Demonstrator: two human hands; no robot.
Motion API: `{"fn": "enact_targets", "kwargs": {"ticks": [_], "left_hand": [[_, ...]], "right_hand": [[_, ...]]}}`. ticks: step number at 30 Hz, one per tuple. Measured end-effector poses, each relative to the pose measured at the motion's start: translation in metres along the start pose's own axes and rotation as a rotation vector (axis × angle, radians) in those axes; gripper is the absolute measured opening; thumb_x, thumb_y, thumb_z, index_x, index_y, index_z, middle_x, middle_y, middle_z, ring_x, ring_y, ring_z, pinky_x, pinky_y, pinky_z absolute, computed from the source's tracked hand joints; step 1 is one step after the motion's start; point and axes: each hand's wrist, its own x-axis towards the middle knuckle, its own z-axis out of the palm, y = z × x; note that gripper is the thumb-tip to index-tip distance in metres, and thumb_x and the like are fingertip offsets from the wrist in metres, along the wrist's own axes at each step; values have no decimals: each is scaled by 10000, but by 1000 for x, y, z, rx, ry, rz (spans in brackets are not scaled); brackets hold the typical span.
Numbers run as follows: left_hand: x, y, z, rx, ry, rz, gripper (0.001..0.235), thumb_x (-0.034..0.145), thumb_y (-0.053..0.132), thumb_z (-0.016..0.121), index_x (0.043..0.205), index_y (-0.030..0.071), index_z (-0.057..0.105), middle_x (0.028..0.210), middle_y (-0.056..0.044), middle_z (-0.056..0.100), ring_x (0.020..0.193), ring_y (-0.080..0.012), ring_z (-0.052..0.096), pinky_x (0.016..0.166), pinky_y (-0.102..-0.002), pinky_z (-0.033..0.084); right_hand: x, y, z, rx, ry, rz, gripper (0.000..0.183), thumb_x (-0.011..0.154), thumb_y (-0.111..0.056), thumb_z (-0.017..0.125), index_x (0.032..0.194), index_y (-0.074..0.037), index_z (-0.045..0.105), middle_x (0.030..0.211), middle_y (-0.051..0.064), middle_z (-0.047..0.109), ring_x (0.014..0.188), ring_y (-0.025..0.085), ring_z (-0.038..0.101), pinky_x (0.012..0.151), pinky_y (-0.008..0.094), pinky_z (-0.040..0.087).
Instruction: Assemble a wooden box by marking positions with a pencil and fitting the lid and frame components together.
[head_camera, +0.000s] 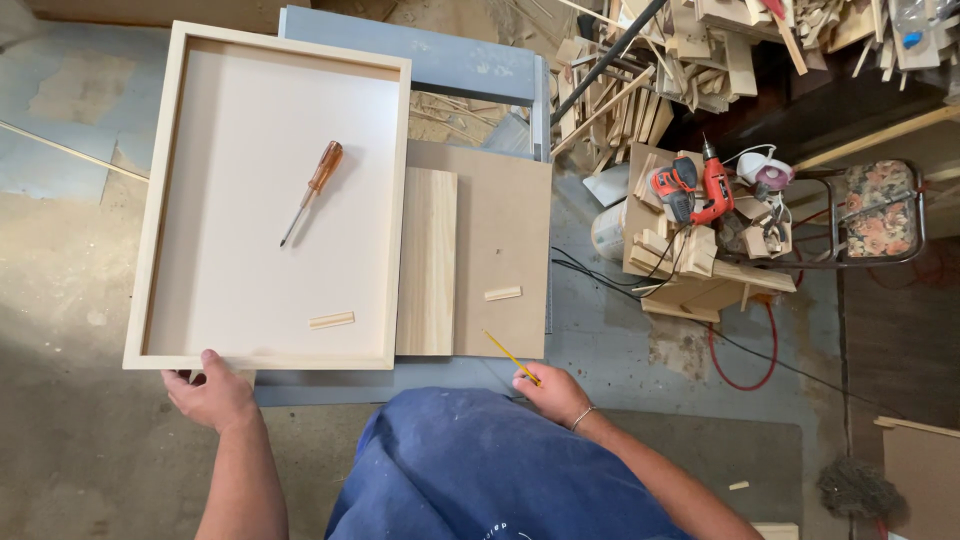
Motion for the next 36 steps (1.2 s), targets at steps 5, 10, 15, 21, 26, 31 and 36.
{"fn": "enact_targets", "kwargs": {"ticks": [5, 10, 15, 21, 26, 31, 36], "left_hand": [[-7, 23, -9, 19, -2, -33, 557, 1028, 269, 701, 1474, 22, 476, 1365, -210, 520, 1130, -351, 583, 980, -469, 460], [14, 10, -11, 25, 93, 55, 357, 1037, 273, 708, 1232, -7, 603, 1174, -182, 576, 1006, -357, 569, 840, -482, 445], [31, 56, -40, 105, 12, 24, 529, 1100, 181, 688, 1507, -3, 404, 1457, -237, 440, 1327, -444, 426, 1069, -545, 415], [135, -47, -10, 464, -59, 521, 275, 1099, 299, 660, 1194, 89, 811, 1101, -154, 749, 1057, -404, 583, 921, -492, 443], [144, -30, -10, 355, -190, 477, 305, 1052, 301, 723, 1226, 63, 800, 1086, -129, 755, 971, -342, 686, 808, -485, 527], [143, -15, -10, 240, -279, 337, 298, 1015, 309, 682, 1237, 131, 770, 1103, -77, 716, 955, -296, 663, 815, -462, 504], [142, -14, -12, 194, -293, 273, 238, 1004, 287, 702, 1144, 98, 740, 1052, -62, 728, 892, -251, 670, 735, -448, 525]], "right_hand": [[2, 3, 0, -9, 8, 2, 237, 891, -412, 607, 974, -241, 748, 831, -59, 732, 810, 123, 658, 763, 300, 479], [-10, -17, -9, -51, -1, 46, 252, 887, -421, 579, 971, -250, 744, 810, -43, 722, 784, 143, 650, 739, 318, 475], [-9, -11, -5, -30, 5, 62, 226, 891, -410, 590, 952, -251, 739, 782, -70, 697, 745, 110, 615, 732, 294, 468], [-15, -12, -6, -78, 16, 79, 241, 889, -426, 579, 950, -259, 741, 729, -87, 662, 682, 92, 582, 688, 282, 443], [-13, -11, -2, -76, 11, 68, 196, 883, -400, 579, 881, -253, 710, 692, -96, 655, 646, 81, 571, 687, 271, 455], [-13, -16, -2, -81, -5, 65, 207, 885, -382, 575, 912, -242, 726, 738, -99, 725, 669, 67, 628, 725, 248, 484], [6, 6, 12, -47, -10, -8, 213, 906, -372, 607, 933, -222, 756, 787, -72, 760, 726, 79, 660, 761, 260, 484]]}}
